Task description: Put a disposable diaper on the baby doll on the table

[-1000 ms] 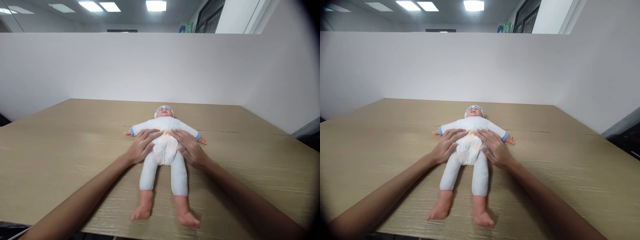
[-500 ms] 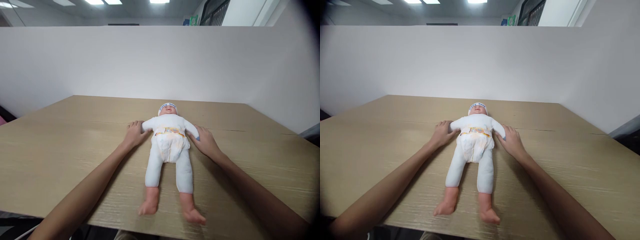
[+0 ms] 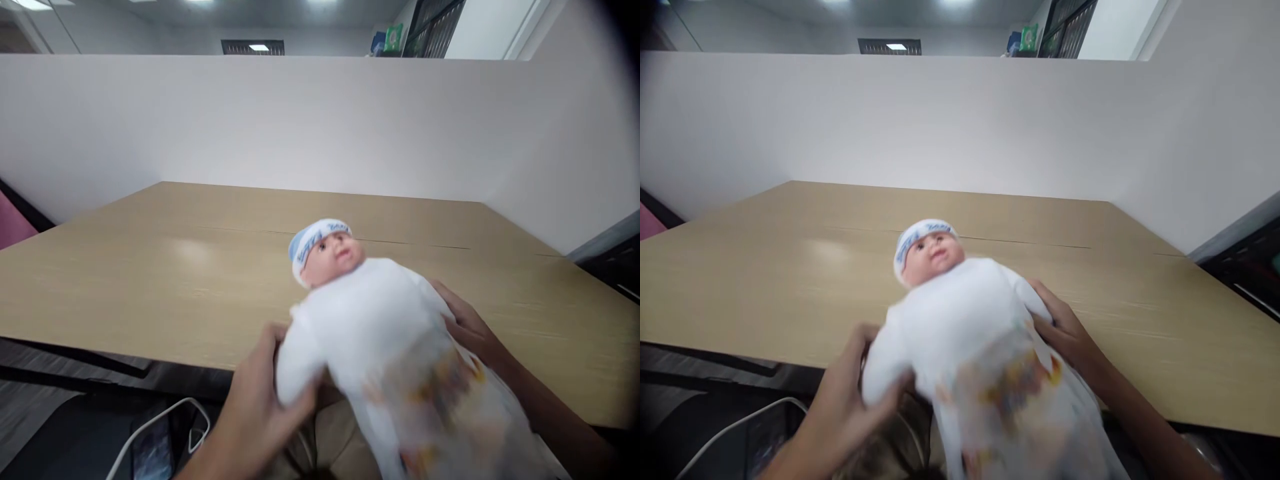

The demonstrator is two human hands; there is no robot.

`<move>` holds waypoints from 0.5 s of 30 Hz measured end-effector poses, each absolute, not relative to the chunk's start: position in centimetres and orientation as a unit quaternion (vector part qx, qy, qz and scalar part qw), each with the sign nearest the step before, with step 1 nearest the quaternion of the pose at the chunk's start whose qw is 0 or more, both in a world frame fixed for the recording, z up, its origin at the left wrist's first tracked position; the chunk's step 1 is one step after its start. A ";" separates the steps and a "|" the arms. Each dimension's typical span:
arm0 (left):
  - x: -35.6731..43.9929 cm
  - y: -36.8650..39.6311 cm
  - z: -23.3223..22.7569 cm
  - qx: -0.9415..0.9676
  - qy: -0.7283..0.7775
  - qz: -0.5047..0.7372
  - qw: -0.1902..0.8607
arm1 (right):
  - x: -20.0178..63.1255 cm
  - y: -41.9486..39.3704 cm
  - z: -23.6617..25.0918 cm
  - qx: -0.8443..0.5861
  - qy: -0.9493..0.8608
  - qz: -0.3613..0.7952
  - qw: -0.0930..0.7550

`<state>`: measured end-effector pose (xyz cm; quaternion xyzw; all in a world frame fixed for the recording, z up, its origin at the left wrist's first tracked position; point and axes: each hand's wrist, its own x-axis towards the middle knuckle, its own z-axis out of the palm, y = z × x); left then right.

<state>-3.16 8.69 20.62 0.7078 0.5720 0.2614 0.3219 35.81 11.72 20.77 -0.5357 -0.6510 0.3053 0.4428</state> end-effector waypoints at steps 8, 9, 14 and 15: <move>-5.5 0.6 14.6 0.705 0.587 0.093 0.387 | 32.6 -2.9 16.1 -0.531 -0.639 0.437 0.345; -5.6 0.3 14.3 0.704 0.589 0.087 0.388 | 31.8 -3.9 15.6 -0.528 -0.639 0.446 0.336; -7.6 -5.4 14.6 0.705 0.597 0.071 0.376 | 27.9 -6.4 12.9 -0.501 -0.669 0.443 0.324; -8.2 -7.0 14.9 0.707 0.598 0.070 0.371 | 27.6 -6.5 12.1 -0.499 -0.683 0.428 0.318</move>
